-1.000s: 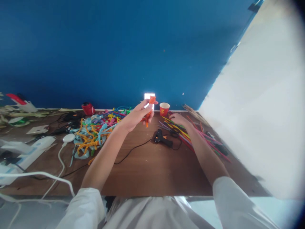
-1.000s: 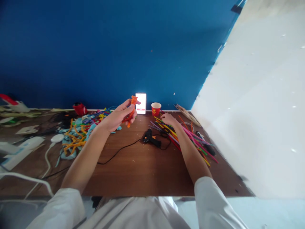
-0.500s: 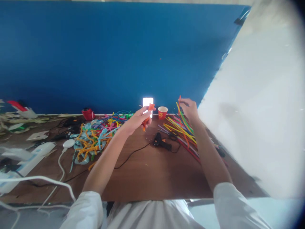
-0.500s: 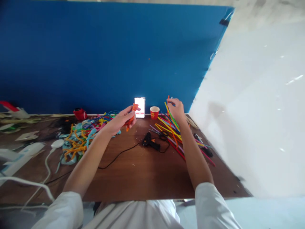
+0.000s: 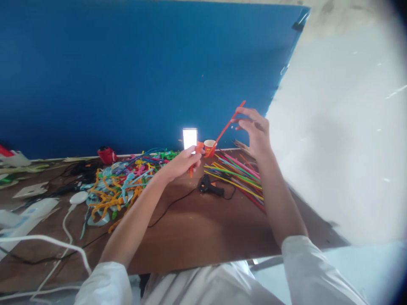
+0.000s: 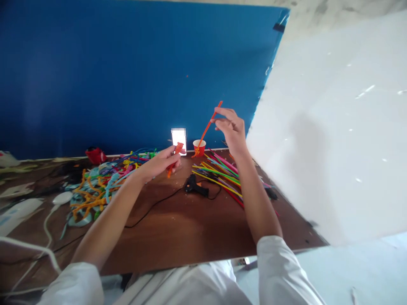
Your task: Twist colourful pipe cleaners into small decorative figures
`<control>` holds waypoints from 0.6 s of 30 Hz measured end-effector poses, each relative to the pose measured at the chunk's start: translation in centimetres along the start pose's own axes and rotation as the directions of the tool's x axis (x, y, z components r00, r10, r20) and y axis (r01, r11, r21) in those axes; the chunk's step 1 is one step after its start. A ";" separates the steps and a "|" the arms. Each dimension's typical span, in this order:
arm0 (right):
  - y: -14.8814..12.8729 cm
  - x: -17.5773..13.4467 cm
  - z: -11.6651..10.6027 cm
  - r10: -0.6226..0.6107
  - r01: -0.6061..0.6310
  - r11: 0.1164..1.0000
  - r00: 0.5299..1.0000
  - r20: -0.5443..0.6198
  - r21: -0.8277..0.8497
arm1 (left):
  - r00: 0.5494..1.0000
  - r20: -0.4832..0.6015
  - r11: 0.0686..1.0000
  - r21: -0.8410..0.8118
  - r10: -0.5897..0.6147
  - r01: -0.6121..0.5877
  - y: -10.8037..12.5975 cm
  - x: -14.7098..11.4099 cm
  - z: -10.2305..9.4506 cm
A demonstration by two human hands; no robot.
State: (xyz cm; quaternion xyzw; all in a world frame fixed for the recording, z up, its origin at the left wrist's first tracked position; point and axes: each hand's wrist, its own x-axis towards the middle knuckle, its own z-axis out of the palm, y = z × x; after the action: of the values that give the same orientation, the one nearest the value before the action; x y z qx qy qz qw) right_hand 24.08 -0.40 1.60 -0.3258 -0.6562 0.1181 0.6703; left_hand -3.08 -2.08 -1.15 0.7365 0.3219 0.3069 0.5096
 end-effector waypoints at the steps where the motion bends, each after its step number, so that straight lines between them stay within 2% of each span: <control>1: -0.8 -0.2 0.3 -0.014 0.014 1.000 1.000 0.011 0.018 | 1.000 -0.010 1.000 0.008 0.025 -0.025 -0.1 0.0 -0.1; 3: -2.3 -0.7 1.1 -0.020 0.018 0.999 0.999 0.031 0.049 | 0.993 -0.094 0.996 0.060 0.071 -0.065 0.0 0.1 -0.4; 5: -3.7 -1.2 1.8 -0.020 0.014 0.997 0.998 0.066 0.081 | 0.965 -0.227 0.981 0.169 0.128 -0.091 0.3 0.0 -0.5; 7: -4.8 -1.6 2.5 0.005 -0.013 0.996 0.995 0.095 0.085 | 0.935 -0.293 0.958 0.261 0.198 -0.121 0.8 -0.2 -0.5; 12: -6.1 -2.2 3.5 0.036 -0.048 0.995 0.990 0.133 0.082 | 0.941 -0.186 0.936 0.268 0.283 -0.228 1.4 -0.5 0.5; 16: -6.5 -2.4 3.7 0.041 -0.059 0.989 0.991 0.131 0.134 | 0.927 -0.241 0.935 0.279 0.289 -0.219 1.0 -0.2 0.9; 18: -6.7 -2.5 3.9 0.051 -0.072 0.984 0.990 0.129 0.163 | 0.939 -0.199 0.945 0.229 0.282 -0.235 0.9 -0.1 0.9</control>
State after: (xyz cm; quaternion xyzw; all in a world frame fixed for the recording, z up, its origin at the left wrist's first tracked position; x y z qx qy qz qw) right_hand 18.27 -5.87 3.29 -0.2807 -0.6742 0.2134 0.6489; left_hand -2.31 -2.86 -0.56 0.7801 0.3078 0.4201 0.3467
